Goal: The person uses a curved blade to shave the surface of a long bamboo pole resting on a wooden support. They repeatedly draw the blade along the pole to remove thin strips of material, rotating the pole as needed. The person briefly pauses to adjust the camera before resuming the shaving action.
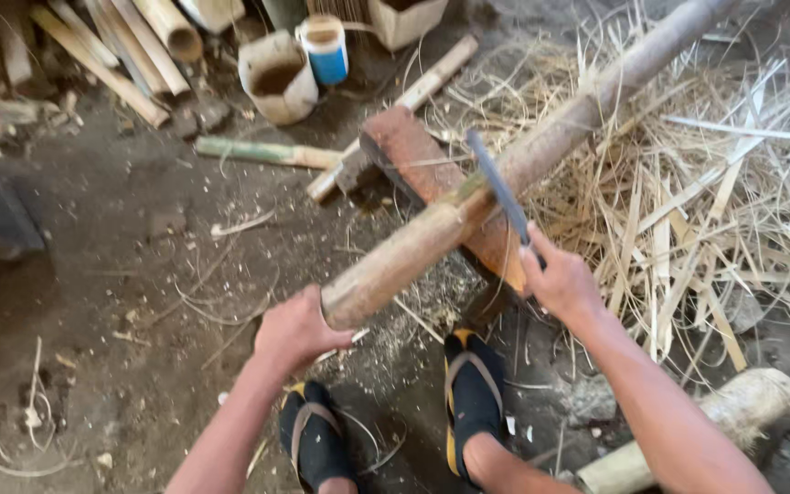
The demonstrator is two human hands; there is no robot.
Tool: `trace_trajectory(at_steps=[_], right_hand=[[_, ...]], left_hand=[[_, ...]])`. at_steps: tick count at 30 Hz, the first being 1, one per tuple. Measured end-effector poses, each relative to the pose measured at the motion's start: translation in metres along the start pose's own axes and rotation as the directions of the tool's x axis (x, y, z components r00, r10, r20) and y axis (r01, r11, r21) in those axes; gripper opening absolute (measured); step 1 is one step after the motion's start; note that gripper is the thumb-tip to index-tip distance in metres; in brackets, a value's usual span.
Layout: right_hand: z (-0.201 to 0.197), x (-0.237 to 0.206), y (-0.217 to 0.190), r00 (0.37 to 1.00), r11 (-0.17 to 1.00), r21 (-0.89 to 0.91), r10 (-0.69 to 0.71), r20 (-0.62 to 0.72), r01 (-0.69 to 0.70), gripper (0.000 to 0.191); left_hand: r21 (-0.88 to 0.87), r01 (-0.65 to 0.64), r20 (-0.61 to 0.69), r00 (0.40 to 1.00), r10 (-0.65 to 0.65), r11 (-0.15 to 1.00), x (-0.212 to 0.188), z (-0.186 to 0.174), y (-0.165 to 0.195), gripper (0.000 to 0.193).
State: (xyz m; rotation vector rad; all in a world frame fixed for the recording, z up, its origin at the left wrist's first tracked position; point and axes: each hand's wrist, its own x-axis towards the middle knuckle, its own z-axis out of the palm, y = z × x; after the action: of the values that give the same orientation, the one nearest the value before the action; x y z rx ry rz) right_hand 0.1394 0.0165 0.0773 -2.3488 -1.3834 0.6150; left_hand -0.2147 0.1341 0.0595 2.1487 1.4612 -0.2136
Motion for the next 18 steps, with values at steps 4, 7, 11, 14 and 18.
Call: trace_trajectory(at_steps=[4, 7, 11, 14, 18], right_hand=[[0.019, -0.029, -0.003, 0.918, 0.904, -0.166, -0.381, 0.107, 0.395, 0.057], [0.031, -0.031, -0.005, 0.901, 0.886, -0.255, -0.304, 0.310, 0.387, 0.064], [0.038, -0.022, 0.008, 0.853, 0.865, -0.083, -0.502, -0.141, 0.495, 0.052], [0.044, -0.024, 0.005, 0.869, 0.876, -0.060, -0.482, -0.116, 0.478, 0.054], [0.034, -0.026, 0.002, 0.871, 0.820, -0.314, -0.395, 0.293, 0.478, 0.062]], left_hand=[[-0.063, 0.051, 0.080, 0.996, -0.046, 0.997, 0.008, -0.002, -0.007, 0.078], [-0.115, 0.057, 0.112, 0.993, -0.044, 0.992, 0.014, -0.005, -0.012, 0.085], [-0.071, 0.030, 0.110, 0.994, -0.022, 0.997, 0.017, -0.004, -0.012, 0.092], [-0.055, 0.017, 0.096, 0.995, -0.011, 0.998, 0.021, -0.004, -0.014, 0.093], [-0.077, 0.046, 0.109, 0.993, -0.037, 0.996, 0.023, -0.001, -0.020, 0.095]])
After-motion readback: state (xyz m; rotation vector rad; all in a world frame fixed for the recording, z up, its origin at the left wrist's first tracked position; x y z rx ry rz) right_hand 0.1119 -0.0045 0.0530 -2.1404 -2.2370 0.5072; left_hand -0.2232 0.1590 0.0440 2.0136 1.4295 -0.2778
